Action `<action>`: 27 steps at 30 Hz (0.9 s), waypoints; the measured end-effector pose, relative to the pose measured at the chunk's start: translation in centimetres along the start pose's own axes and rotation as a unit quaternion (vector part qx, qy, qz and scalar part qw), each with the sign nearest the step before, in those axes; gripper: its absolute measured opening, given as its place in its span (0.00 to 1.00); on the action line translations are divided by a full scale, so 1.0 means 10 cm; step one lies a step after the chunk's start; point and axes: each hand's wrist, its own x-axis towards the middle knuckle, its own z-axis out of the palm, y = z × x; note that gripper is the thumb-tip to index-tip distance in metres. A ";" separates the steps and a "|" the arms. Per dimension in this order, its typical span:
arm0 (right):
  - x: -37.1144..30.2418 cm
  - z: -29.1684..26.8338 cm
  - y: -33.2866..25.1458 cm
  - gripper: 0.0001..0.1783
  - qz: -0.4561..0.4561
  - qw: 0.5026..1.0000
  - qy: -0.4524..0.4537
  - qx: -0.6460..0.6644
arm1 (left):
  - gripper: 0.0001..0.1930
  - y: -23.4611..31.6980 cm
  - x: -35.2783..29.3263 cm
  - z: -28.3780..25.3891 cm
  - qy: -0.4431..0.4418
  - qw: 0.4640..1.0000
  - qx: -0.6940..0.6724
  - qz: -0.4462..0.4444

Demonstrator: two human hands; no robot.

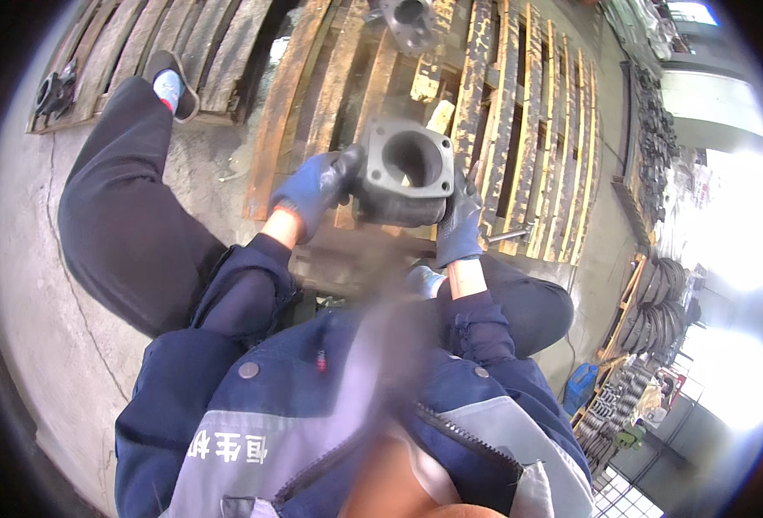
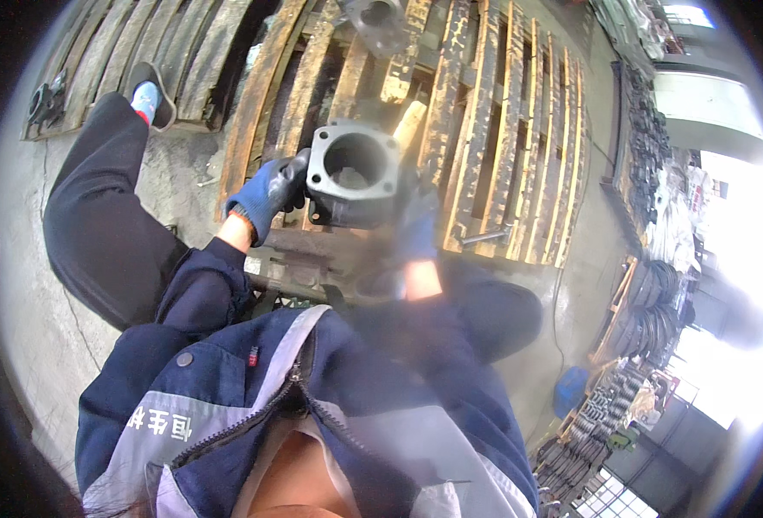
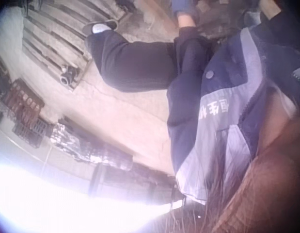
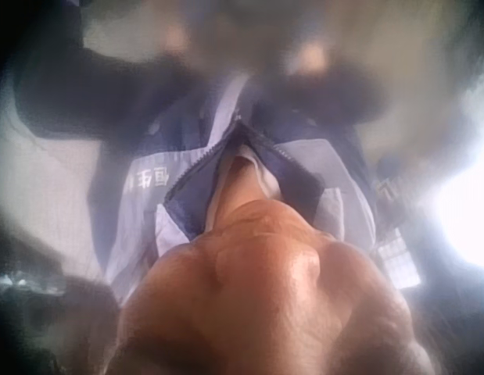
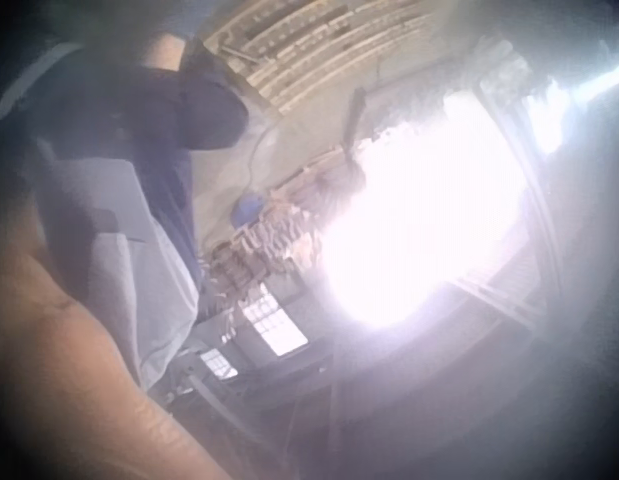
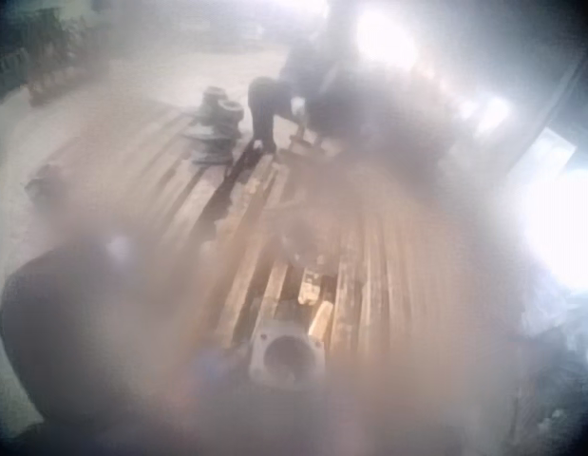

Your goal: The person sits on the floor and cleans a dark metal part using a hammer to tap it and a cloth to wipe its surfaces. The person repeatedly turns the part over and wipes different sides, then places it on a wooden pallet.

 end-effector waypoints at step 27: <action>-0.03 -0.20 -0.09 0.40 0.102 0.959 -0.061 0.258 | 0.27 0.02 0.26 0.01 0.161 0.930 0.174 0.280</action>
